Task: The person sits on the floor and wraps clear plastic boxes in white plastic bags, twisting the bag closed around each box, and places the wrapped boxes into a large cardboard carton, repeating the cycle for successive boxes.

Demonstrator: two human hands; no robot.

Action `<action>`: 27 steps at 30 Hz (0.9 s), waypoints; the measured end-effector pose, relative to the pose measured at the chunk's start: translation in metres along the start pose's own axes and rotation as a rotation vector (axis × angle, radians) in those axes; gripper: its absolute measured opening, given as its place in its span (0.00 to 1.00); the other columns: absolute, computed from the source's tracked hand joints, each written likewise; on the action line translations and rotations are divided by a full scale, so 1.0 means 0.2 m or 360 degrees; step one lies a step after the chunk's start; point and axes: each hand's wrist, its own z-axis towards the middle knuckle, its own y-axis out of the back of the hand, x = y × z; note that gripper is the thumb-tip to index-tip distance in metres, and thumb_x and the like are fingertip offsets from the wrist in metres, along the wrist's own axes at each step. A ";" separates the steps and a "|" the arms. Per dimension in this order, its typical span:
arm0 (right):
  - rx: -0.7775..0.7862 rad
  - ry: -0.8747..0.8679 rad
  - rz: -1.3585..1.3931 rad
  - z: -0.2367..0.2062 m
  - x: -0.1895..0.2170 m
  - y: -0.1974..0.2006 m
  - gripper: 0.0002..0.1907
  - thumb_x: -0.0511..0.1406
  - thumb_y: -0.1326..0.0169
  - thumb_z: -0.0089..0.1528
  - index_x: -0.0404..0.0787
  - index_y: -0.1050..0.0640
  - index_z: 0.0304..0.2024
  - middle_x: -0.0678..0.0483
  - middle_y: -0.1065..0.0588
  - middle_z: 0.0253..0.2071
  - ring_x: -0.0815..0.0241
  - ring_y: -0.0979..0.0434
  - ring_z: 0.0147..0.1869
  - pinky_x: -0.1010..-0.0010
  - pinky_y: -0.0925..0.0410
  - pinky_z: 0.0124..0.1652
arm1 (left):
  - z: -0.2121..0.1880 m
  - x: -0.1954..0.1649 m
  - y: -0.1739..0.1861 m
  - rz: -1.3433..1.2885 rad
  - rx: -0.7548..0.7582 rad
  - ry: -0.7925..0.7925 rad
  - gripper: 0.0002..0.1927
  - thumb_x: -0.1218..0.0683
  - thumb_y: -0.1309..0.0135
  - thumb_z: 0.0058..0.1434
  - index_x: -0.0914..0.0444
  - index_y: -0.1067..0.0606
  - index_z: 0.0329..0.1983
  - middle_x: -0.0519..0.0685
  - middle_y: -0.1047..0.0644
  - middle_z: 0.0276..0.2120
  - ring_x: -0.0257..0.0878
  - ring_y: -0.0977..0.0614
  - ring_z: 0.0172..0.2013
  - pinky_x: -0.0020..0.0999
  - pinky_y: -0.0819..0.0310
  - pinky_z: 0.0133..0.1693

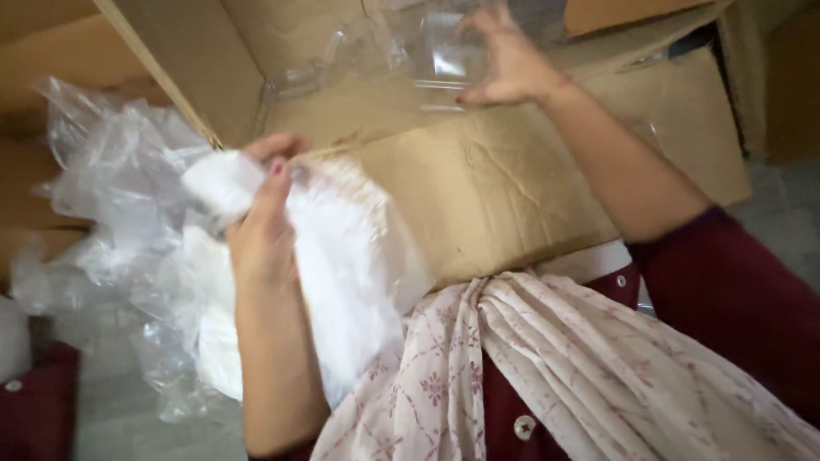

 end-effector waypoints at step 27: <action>-0.0051 -0.0178 0.1152 -0.36 0.54 0.02 0.44 0.48 0.36 0.59 0.43 0.33 0.74 0.45 0.40 0.70 0.50 0.35 0.65 0.58 0.37 0.63 | -0.08 0.77 -0.15 -0.0229 0.0388 0.0364 0.41 0.55 0.34 0.57 0.63 0.40 0.71 0.47 0.29 0.58 0.35 0.24 0.48 0.36 0.29 0.53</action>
